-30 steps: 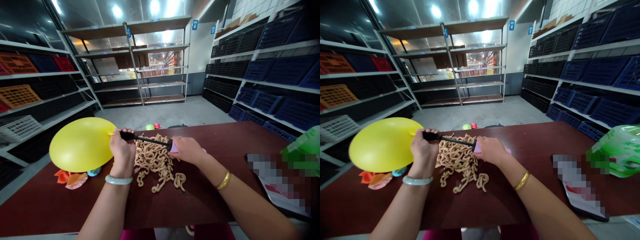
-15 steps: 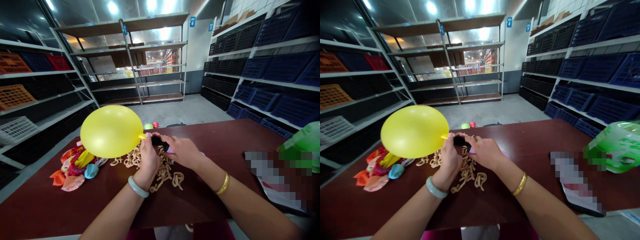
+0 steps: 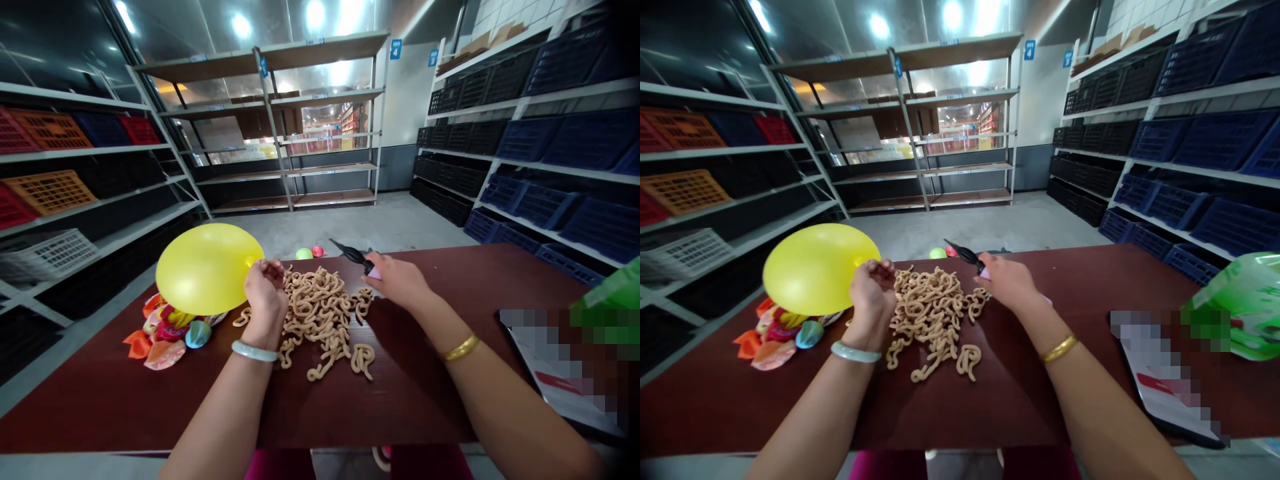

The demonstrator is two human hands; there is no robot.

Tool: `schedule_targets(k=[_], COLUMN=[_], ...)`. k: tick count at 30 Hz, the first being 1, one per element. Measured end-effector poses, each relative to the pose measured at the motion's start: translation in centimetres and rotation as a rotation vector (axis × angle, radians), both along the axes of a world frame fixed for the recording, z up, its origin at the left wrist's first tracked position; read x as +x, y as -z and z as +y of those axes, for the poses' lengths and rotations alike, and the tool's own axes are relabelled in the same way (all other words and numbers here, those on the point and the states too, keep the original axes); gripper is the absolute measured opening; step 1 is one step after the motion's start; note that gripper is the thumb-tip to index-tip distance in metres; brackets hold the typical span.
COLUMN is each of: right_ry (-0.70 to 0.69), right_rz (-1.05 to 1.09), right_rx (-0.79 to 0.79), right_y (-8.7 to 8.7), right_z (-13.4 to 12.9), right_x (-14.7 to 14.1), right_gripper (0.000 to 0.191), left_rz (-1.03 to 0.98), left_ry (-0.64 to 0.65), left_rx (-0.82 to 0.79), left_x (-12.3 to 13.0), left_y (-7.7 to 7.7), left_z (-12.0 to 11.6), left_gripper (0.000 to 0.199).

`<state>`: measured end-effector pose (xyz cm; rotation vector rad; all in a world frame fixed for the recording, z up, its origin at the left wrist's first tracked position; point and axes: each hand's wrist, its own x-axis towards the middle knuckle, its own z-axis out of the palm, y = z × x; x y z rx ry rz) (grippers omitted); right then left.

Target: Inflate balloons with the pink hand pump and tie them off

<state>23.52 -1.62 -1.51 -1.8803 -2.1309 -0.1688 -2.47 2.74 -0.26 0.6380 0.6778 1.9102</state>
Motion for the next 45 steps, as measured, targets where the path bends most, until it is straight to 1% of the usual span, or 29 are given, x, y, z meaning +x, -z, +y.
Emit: schedule_targets(k=[3, 6, 11, 13, 15, 17, 18, 20, 21, 23, 24, 26, 29, 31, 32, 34, 37, 39, 41, 43, 45], right_ry=[0.11, 0.183, 0.241, 0.254, 0.263, 0.217, 0.161, -0.009, -0.106, -0.268, -0.324, -0.382, -0.38, -0.37, -0.37, -0.376, -0.399, -0.413, -0.436, -0.479, -0.505], right_rz=[-0.046, -0.054, -0.079, -0.073, -0.059, -0.044, -0.024, 0.058, 0.115, 0.211, 0.23, 0.221, 0.167, 0.154, 0.167, 0.249, 0.492, 0.68, 0.807, 0.873, 0.919], right_rx=[-0.134, -0.235, -0.278, -0.299, -0.285, -0.189, -0.116, 0.029, 0.077, 0.112, 0.111, 0.1, 0.068, 0.031, 0.013, 0.002, -0.035, -0.137, -0.19, -0.192, -0.193], right_y=[0.8, 1.5, 2.1, 2.2, 2.2, 1.9, 1.8, 1.4, 1.2, 1.0, 1.0, 1.1, 1.4, 1.3, 1.0, -0.1, -3.1, -5.4, -7.4, -8.9, -9.8], right_z=[1.0, 1.5, 1.7, 1.7, 1.6, 1.6, 1.6, 1.6, 1.6, 1.6, 1.7, 1.7, 1.9, 2.0, 2.1, 2.1, 1.6, 1.0, 0.5, 0.3, 0.4], right_x=[2.1, 3.2, 3.7, 3.9, 3.9, 3.6, 3.3, 2.2, 1.5, -0.2, -1.0, -2.6, -4.4, -5.0, -5.1, -5.2, -5.2, -5.6, -6.1, -6.8, -7.4], right_gripper=[0.046, 0.045, 0.048, 0.052, 0.057, 0.058, 0.054, 0.039, 0.03, 0.017, 0.014, 0.013, 0.016, 0.009, 0.006, 0.008, 0.013, 0.02, 0.021, 0.016, 0.015], left_rz=[-0.021, -0.044, -0.002, 0.022, 0.033, 0.039, 0.048, 0.076, 0.092, 0.12, 0.132, 0.153, 0.168, 0.169, 0.166, 0.148, 0.124, 0.125, 0.123, 0.111, 0.099], left_ry=[0.117, 0.175, 0.212, 0.243, 0.272, 0.29, 0.295, 0.283, 0.271, 0.252, 0.252, 0.264, 0.288, 0.317, 0.333, 0.35, 0.342, 0.344, 0.357, 0.367, 0.376], left_rx=[-0.011, -0.046, -0.085, -0.06, -0.008, 0.038, 0.052, 0.064, 0.06, 0.033, 0.016, -0.02, -0.047, -0.05, -0.048, -0.05, -0.047, -0.033, -0.017, -0.015, -0.023], left_x=[-0.5, -0.6, -0.4, -0.3, -0.4, -0.7, -0.9, -1.2, -1.3, -1.4, -1.5, -1.4, -1.3, -1.3, -1.2, -1.2, -1.1, -1.0, -0.9, -0.9, -1.0], left_y=[-0.1, -0.4, -0.6, -0.5, -0.4, -0.3, -0.2, -0.1, 0.0, 0.3, 0.5, 0.8, 1.0, 1.0, 0.9, 0.7, 0.5, 0.3, 0.2, 0.1, 0.1], left_z=[-0.2, -0.6, -0.6, -0.3, 0.0, 0.4, 0.5, 0.8, 0.9, 1.0, 1.1, 1.1, 1.0, 0.9, 0.8, 0.6, 0.4, 0.2, 0.1, 0.1, 0.1], left_gripper=[0.025, 0.023, 0.023, 0.024, 0.025, 0.027, 0.027, 0.025, 0.024, 0.024, 0.025, 0.027, 0.028, 0.028, 0.027, 0.026, 0.024, 0.021, 0.02, 0.021, 0.022])
